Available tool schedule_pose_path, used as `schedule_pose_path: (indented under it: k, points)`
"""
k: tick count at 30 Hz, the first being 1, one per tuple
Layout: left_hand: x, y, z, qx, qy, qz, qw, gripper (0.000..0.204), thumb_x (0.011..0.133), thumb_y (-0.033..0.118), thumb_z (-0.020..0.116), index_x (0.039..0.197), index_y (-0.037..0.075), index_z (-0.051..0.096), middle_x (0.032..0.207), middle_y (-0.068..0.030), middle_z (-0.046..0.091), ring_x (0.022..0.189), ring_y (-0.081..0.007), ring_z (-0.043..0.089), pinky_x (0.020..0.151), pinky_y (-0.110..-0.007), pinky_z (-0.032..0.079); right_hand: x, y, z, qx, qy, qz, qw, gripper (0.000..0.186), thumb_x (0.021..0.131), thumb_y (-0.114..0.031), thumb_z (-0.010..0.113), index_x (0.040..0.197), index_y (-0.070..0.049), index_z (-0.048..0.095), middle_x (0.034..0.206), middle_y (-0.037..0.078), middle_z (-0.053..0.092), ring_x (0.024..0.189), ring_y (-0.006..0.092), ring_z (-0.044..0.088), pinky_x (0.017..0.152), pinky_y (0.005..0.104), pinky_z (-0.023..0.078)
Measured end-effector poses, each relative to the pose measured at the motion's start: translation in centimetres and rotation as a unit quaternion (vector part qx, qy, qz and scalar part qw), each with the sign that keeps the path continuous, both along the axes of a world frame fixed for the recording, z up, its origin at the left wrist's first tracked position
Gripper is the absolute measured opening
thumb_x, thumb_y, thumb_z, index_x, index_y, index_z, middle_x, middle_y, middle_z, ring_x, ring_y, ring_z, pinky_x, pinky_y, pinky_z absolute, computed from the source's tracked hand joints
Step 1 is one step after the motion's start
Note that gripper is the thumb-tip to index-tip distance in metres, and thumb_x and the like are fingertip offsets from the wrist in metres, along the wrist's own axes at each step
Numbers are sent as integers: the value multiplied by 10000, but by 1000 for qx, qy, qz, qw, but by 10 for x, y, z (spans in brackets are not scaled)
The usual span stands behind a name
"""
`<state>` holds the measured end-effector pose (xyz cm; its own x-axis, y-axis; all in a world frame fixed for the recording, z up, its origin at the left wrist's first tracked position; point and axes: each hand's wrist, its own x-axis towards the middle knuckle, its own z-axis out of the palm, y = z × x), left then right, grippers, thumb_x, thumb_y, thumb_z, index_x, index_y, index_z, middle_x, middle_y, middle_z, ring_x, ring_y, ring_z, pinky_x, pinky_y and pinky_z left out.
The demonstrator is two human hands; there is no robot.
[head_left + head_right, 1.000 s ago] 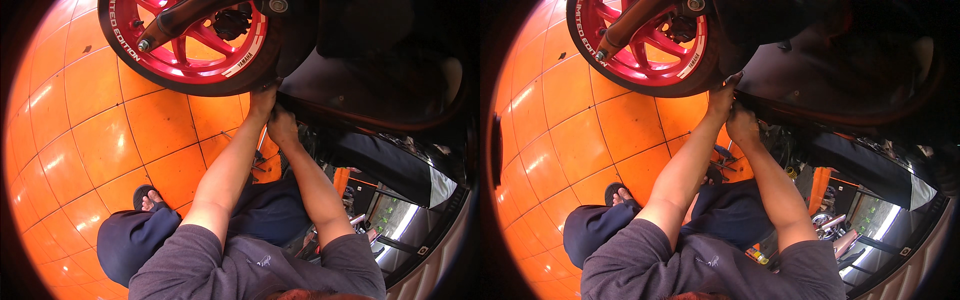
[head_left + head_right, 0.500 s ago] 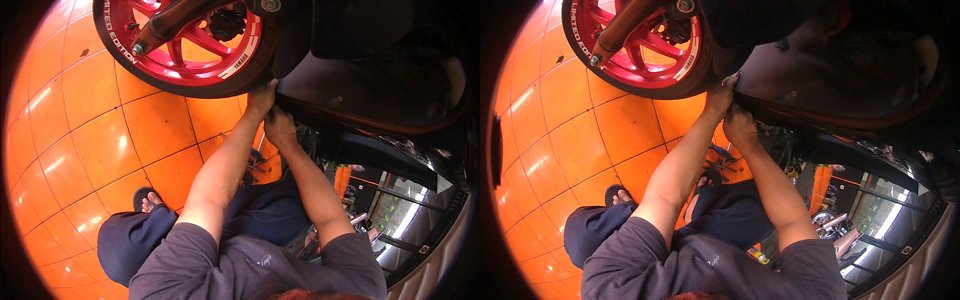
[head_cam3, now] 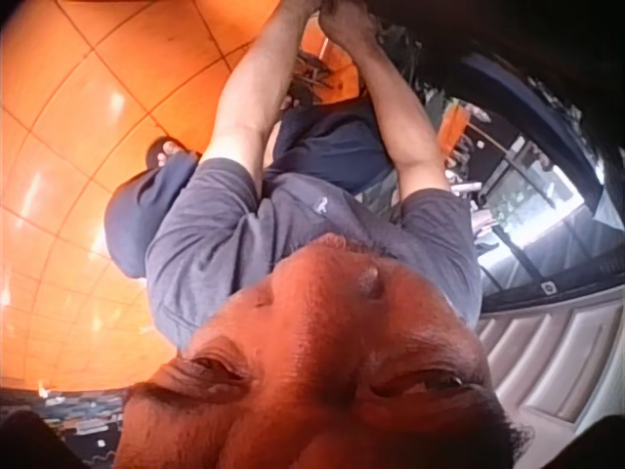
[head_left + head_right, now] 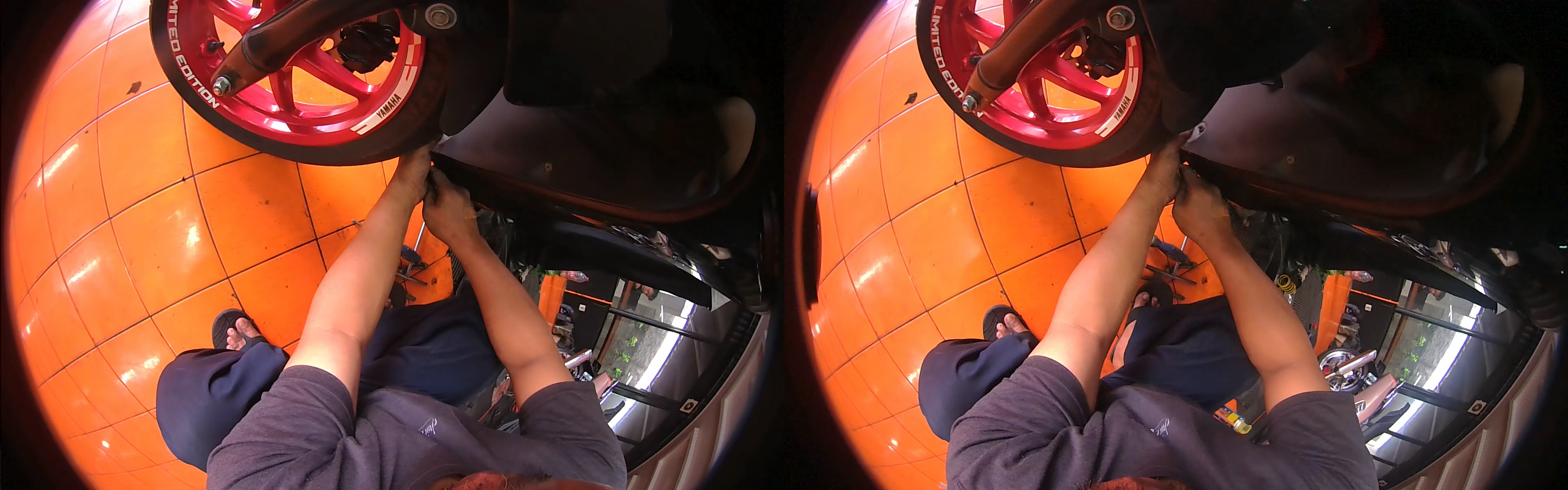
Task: The person removes and replaces screws from the lower fairing of a motorcycle using a screwdriver, and later handles a plastic fairing piece.
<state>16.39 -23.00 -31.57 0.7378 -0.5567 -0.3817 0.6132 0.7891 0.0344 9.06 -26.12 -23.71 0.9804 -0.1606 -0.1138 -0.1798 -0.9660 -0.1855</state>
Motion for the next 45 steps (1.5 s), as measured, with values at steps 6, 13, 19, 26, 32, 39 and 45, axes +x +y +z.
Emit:
schedule_pose_path:
  k: [6, 13, 19, 26, 32, 39, 45]
  points:
    - [5, 1, -2, 35, -85, -74, 993, 517, 856, 369, 660, 1232, 26, 568, 1200, -80, 573, 1115, -203, 501, 982, -382, 375, 0, -4, -4, -22, -3, 25, 999, 263, 855, -70, 499, 1106, -20, 561, 955, 277, 628, 915, 464, 595, 772, 530, 485]
    - [4, -7, -13, 55, -80, -67, 993, 507, 869, 424, 619, 1207, 49, 580, 1227, -72, 548, 1167, -212, 462, 976, -375, 345, 2, -4, -6, -19, 37, 8, 999, 266, 837, -49, 502, 1097, -27, 560, 974, 277, 625, 920, 460, 593, 780, 526, 482]
    - [-16, 3, 6, 158, -92, -51, 982, 587, 895, 483, 548, 1271, 36, 485, 1236, -133, 534, 1156, -261, 486, 980, -375, 373, -9, -16, 14, 17, 178, 12, 984, 307, 857, -155, 567, 1131, -17, 552, 1047, 242, 632, 1008, 415, 593, 867, 471, 469]
    - [-32, 3, 56, 381, -227, 90, 892, 559, 1026, 450, 283, 1317, 0, 442, 1433, -199, 384, 1307, -311, 395, 1085, -369, 282, -46, -46, 125, 77, 259, -37, 962, 430, 845, -295, 665, 1150, 6, 630, 1018, 161, 686, 940, 249, 653, 847, 347, 481]
    - [-38, 14, 73, 259, -225, 49, 938, 572, 1037, 399, 282, 1392, -36, 391, 1443, -156, 408, 1343, -244, 363, 1127, -357, 228, -98, -150, 157, 58, -78, -254, 962, 389, 845, -286, 634, 1105, 2, 660, 1000, 165, 690, 945, 251, 650, 843, 349, 487]
    - [-61, 36, 139, 172, -266, 118, 941, 544, 990, 485, 398, 1316, 58, 483, 1335, -72, 505, 1248, -190, 425, 1074, -391, 260, -82, -179, 98, 66, -175, -275, 943, 415, 847, -326, 610, 1181, -83, 637, 1160, 185, 636, 1105, 352, 591, 958, 409, 459]
    - [-40, 87, 161, 76, -392, 72, 914, 374, 988, 379, 461, 1136, 47, 548, 1139, -81, 572, 1116, -206, 494, 1013, -367, 321, -49, -137, 97, 55, -75, -213, 973, 387, 850, -264, 584, 1213, -139, 633, 1269, 168, 563, 1198, 330, 525, 1022, 397, 423]
